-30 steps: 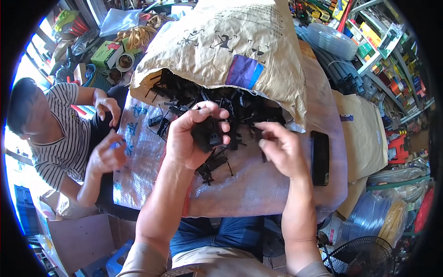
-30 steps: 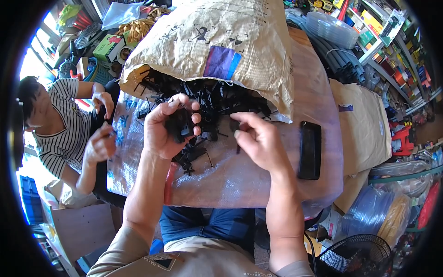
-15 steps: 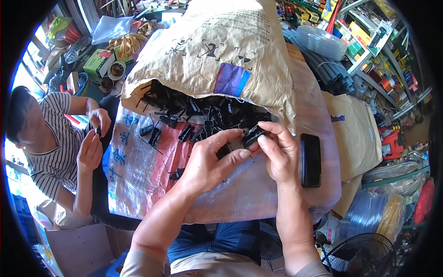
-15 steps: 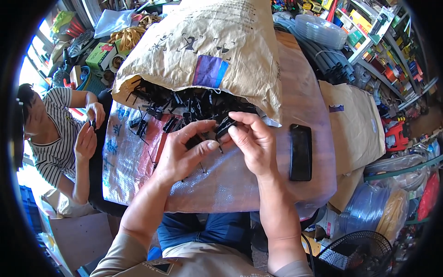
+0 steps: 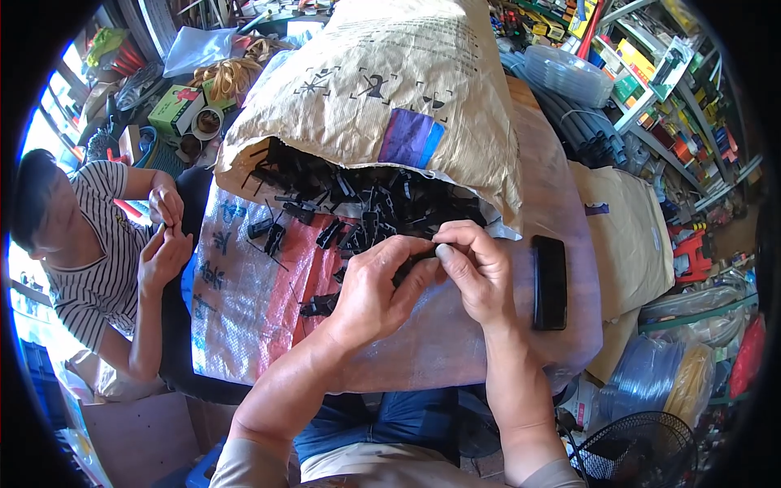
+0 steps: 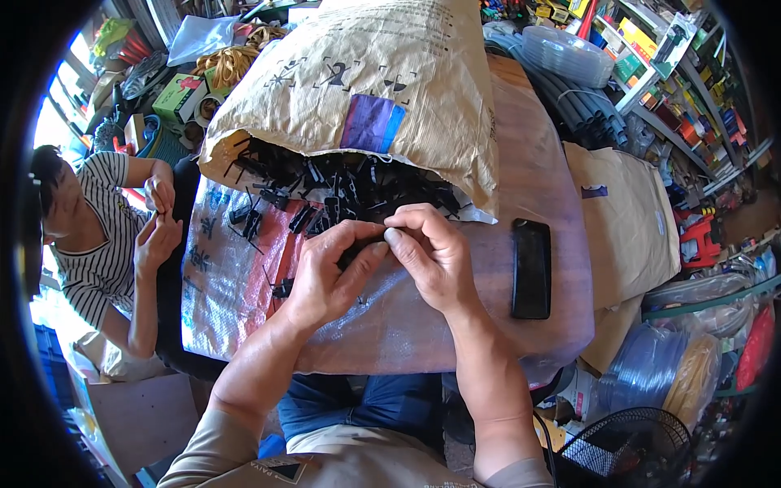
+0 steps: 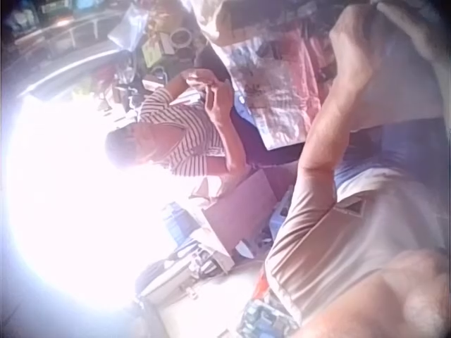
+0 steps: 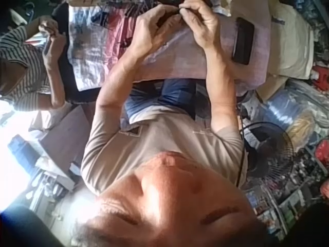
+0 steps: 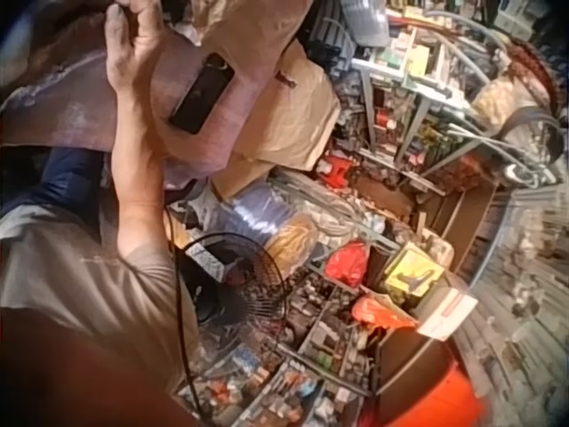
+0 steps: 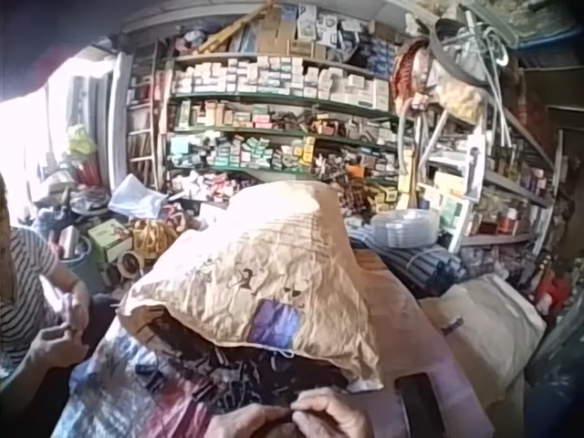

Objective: Inspecting and handling small black plastic components from a large sack.

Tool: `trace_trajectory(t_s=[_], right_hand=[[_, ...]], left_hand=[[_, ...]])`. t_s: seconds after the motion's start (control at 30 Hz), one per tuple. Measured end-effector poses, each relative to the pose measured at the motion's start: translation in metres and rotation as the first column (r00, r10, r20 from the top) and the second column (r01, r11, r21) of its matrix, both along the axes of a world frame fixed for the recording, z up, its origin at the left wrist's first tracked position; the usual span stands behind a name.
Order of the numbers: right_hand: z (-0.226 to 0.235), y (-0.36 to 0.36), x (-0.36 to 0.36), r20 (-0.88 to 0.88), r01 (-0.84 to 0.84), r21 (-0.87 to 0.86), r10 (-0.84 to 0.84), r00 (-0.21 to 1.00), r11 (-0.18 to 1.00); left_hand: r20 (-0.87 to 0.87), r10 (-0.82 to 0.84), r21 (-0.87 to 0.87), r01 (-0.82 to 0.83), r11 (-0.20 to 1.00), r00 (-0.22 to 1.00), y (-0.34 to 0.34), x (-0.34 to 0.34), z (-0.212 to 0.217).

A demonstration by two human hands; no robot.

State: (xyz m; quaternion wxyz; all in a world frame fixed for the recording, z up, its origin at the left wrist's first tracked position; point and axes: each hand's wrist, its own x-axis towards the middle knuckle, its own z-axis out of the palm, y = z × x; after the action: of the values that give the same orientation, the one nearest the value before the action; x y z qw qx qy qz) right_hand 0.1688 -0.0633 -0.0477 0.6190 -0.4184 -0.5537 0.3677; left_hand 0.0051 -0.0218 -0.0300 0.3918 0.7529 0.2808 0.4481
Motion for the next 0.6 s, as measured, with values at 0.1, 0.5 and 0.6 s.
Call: trace_trajectory(t_s=[0.1,0.5,0.6], right_hand=[[0.0018,0.0003,0.0006,-0.060,-0.049,-0.030,0.047,0.997,0.998],[-0.0011,0.0012,0.0036,-0.109,-0.152,-0.042,0.147,0.983,0.987],[-0.0069,0.0021,0.0071,-0.128,-0.180,-0.001,0.179,0.976,0.984]], left_hand=[[-0.007,-0.001,-0.009,0.000,1.000,1.000,0.0003,0.0000,-0.0005],[0.001,0.089,0.120,-0.088,0.989,0.996,-0.0013,0.0034,-0.0035],[0.008,0.089,0.183,-0.089,0.979,0.996,-0.0024,0.0061,-0.0051]])
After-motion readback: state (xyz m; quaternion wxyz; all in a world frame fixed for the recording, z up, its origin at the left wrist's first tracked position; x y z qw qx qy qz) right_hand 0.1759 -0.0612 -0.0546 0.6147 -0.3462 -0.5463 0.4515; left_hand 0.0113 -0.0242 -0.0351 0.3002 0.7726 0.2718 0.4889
